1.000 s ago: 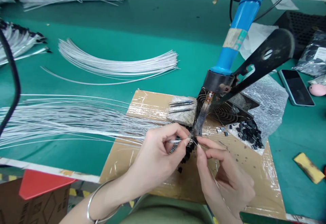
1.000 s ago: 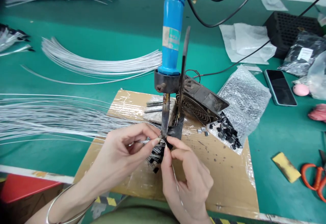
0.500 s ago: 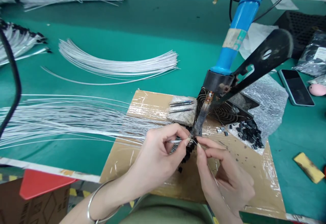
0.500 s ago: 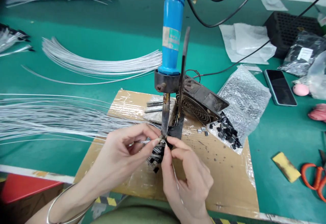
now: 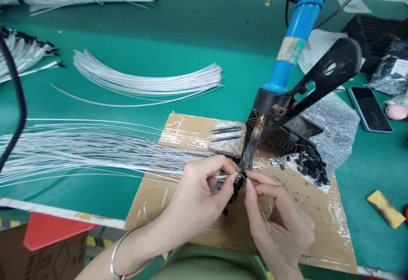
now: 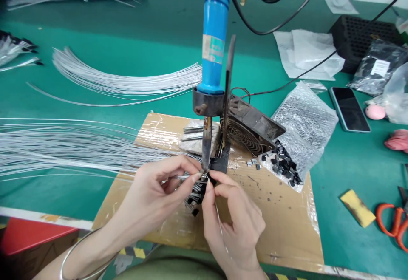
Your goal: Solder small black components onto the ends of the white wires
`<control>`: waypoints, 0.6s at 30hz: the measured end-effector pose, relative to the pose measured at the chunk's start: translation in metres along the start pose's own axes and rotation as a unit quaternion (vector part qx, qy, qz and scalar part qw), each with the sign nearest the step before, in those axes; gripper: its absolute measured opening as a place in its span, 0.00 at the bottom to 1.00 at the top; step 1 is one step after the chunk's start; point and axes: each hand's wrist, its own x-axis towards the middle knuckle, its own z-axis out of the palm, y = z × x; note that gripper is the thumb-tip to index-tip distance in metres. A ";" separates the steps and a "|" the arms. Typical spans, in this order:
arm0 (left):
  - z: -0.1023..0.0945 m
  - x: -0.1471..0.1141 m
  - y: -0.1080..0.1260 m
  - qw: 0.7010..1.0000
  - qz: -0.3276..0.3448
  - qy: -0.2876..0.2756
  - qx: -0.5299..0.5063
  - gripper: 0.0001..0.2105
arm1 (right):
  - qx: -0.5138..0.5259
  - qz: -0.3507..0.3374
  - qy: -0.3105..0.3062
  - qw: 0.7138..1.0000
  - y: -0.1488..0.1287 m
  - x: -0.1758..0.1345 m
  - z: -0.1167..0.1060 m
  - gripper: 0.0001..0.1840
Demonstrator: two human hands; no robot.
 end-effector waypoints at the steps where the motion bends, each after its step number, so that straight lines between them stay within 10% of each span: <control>1: 0.000 0.000 0.000 1.000 0.006 0.003 0.005 0.08 | -0.006 -0.011 0.004 1.000 0.001 0.000 0.000 0.09; 18: 0.000 -0.001 -0.003 1.000 0.001 0.003 0.012 0.09 | 0.006 -0.039 -0.002 0.999 0.003 -0.001 0.000 0.09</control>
